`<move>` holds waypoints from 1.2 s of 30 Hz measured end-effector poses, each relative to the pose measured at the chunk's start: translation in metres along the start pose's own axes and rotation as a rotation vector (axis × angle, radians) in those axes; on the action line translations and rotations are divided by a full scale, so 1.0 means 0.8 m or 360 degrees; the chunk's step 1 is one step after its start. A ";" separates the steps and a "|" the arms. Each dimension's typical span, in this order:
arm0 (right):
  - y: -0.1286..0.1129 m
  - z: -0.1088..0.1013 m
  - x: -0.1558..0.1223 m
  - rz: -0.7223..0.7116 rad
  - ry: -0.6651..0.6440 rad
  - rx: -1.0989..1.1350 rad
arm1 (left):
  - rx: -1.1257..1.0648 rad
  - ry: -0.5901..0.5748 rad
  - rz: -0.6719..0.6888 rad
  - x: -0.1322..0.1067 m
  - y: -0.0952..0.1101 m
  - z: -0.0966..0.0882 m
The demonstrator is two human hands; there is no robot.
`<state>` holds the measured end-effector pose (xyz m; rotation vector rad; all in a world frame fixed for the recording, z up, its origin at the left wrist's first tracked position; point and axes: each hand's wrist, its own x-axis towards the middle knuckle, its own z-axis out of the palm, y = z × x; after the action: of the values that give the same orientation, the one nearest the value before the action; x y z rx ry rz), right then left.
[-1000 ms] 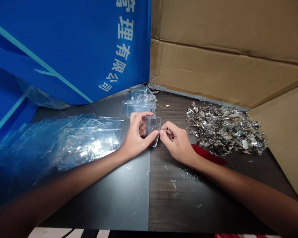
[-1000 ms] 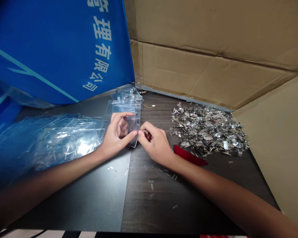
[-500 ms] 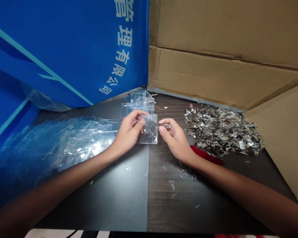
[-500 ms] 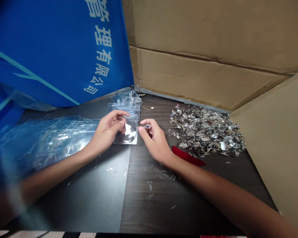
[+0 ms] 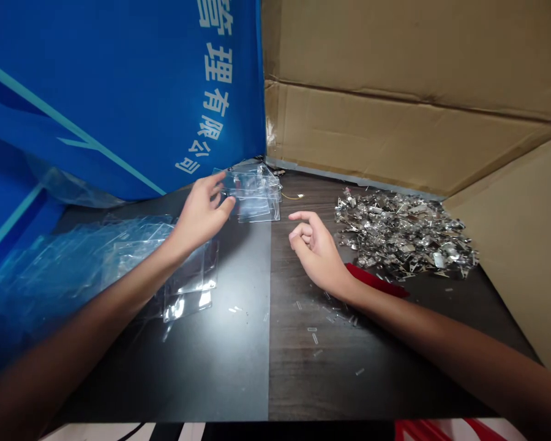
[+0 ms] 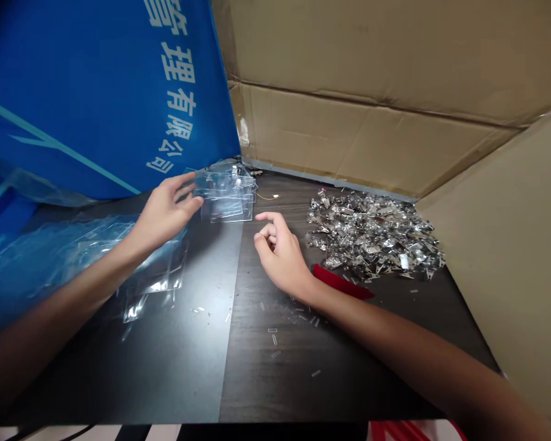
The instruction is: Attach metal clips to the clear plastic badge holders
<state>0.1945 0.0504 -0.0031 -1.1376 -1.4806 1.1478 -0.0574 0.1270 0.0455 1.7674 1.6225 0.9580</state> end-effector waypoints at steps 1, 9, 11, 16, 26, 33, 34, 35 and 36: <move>-0.002 -0.002 0.002 0.0002 0.0000 -0.0018 | 0.0181 -0.0023 0.0037 -0.002 0.004 -0.006; -0.019 -0.073 0.039 -0.0312 0.0336 -0.1353 | 0.1055 -0.0744 0.0258 -0.002 -0.012 -0.110; -0.012 -0.092 0.047 -0.0365 0.0456 -0.1630 | 0.1153 -0.0901 0.0156 -0.005 -0.022 -0.123; 0.007 -0.113 0.054 -0.0224 0.0379 -0.1866 | 0.1516 -0.1030 0.0092 -0.013 -0.013 -0.100; 0.015 -0.111 0.057 -0.0276 0.0338 -0.1868 | 0.1334 -0.1027 0.0110 -0.018 -0.006 -0.094; -0.002 -0.122 0.065 -0.0177 0.0505 -0.1630 | 0.0783 -0.1426 0.0200 -0.026 0.048 -0.119; -0.007 -0.122 0.065 -0.0158 0.0531 -0.1590 | 0.0620 -0.1458 0.0169 -0.027 0.059 -0.118; -0.012 -0.122 0.065 -0.0151 0.0556 -0.1547 | 0.0449 -0.1472 0.0117 -0.028 0.069 -0.114; -0.018 -0.122 0.064 -0.0155 0.0575 -0.1500 | 0.0280 -0.1471 0.0060 -0.029 0.077 -0.108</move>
<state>0.2800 0.1120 0.0313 -1.7436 -1.7844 0.0915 -0.0902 0.0905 0.1429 1.9247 1.0710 -0.0522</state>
